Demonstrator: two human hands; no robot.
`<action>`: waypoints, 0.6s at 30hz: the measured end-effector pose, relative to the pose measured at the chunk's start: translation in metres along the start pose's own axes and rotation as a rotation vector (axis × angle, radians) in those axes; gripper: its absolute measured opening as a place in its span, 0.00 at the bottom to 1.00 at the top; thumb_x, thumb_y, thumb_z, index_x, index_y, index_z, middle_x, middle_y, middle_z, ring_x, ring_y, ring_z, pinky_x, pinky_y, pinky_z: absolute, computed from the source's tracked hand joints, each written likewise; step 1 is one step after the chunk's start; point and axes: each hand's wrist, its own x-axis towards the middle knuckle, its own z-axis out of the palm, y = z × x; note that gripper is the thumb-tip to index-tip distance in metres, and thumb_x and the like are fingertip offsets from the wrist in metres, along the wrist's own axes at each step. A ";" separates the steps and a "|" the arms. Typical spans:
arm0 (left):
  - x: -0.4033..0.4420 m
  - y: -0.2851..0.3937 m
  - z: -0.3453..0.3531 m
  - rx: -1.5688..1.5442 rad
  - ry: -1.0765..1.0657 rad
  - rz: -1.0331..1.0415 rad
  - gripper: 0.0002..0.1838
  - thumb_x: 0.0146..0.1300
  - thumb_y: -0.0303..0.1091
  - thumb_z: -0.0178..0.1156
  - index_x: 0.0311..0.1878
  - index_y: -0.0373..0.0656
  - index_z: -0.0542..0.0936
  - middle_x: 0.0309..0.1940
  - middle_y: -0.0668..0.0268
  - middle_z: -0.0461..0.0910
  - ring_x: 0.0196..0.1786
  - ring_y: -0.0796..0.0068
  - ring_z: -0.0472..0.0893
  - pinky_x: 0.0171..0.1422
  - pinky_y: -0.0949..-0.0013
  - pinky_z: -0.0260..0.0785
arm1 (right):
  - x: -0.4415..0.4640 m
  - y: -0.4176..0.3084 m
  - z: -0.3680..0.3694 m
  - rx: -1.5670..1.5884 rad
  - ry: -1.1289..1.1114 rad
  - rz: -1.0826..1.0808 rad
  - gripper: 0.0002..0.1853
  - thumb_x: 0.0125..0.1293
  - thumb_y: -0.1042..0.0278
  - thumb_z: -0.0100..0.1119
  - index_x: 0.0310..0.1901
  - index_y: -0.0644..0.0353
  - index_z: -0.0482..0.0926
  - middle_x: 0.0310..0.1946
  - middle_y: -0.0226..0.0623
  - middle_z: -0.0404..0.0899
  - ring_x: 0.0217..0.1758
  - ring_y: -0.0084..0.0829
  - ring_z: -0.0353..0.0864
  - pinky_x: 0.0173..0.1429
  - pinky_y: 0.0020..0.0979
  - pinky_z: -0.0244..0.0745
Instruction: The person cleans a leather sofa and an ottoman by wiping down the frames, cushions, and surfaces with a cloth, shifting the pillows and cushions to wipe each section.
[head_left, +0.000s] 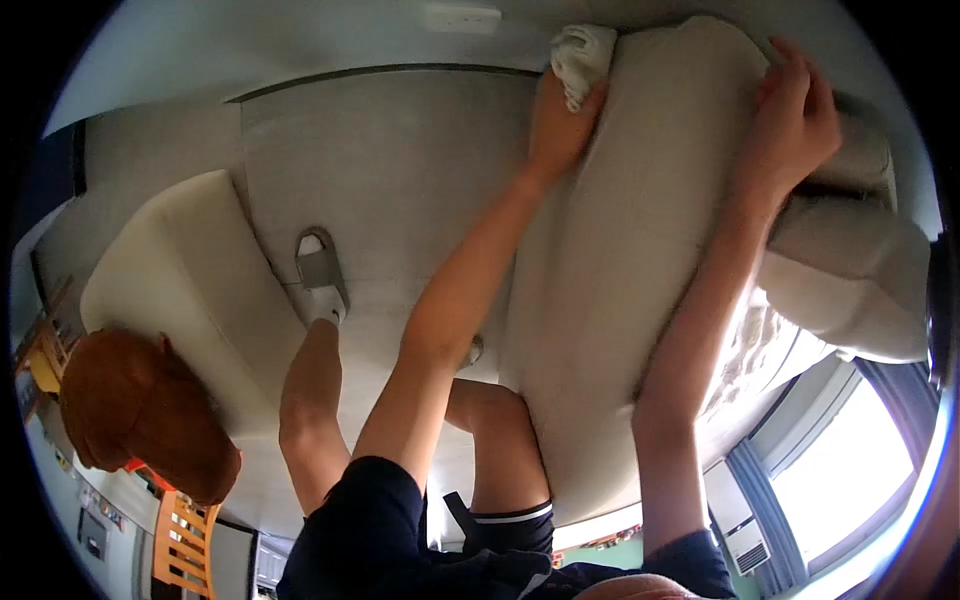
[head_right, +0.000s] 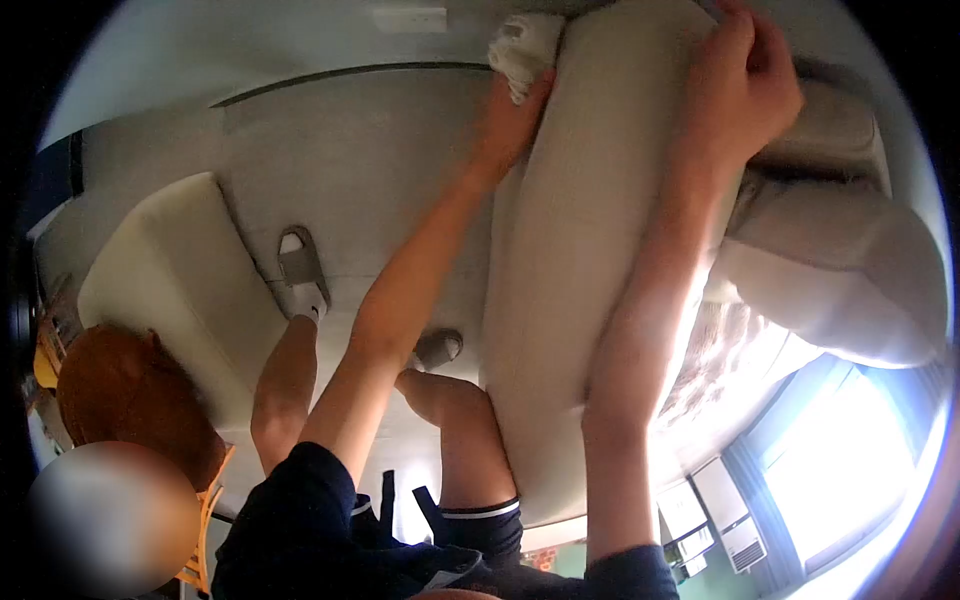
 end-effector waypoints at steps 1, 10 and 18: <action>0.001 0.007 -0.004 0.175 -0.040 0.134 0.29 0.69 0.46 0.58 0.64 0.35 0.68 0.57 0.49 0.73 0.62 0.51 0.71 0.66 0.53 0.63 | -0.010 0.000 0.004 0.105 0.091 0.024 0.14 0.70 0.63 0.51 0.43 0.58 0.87 0.22 0.26 0.76 0.23 0.15 0.68 0.29 0.20 0.62; -0.004 0.008 -0.048 -0.113 0.478 -0.378 0.17 0.70 0.35 0.56 0.57 0.36 0.72 0.37 0.58 0.75 0.39 0.66 0.76 0.46 0.63 0.71 | -0.030 -0.009 -0.010 0.389 0.104 0.176 0.18 0.73 0.67 0.46 0.35 0.69 0.84 0.15 0.24 0.63 0.18 0.15 0.54 0.24 0.22 0.49; -0.029 0.066 0.007 0.136 -0.065 -0.130 0.15 0.71 0.33 0.53 0.56 0.38 0.78 0.44 0.58 0.83 0.45 0.67 0.81 0.53 0.62 0.72 | -0.036 0.025 -0.027 0.802 0.018 0.128 0.20 0.76 0.63 0.40 0.41 0.71 0.80 0.14 0.23 0.55 0.16 0.15 0.52 0.20 0.22 0.47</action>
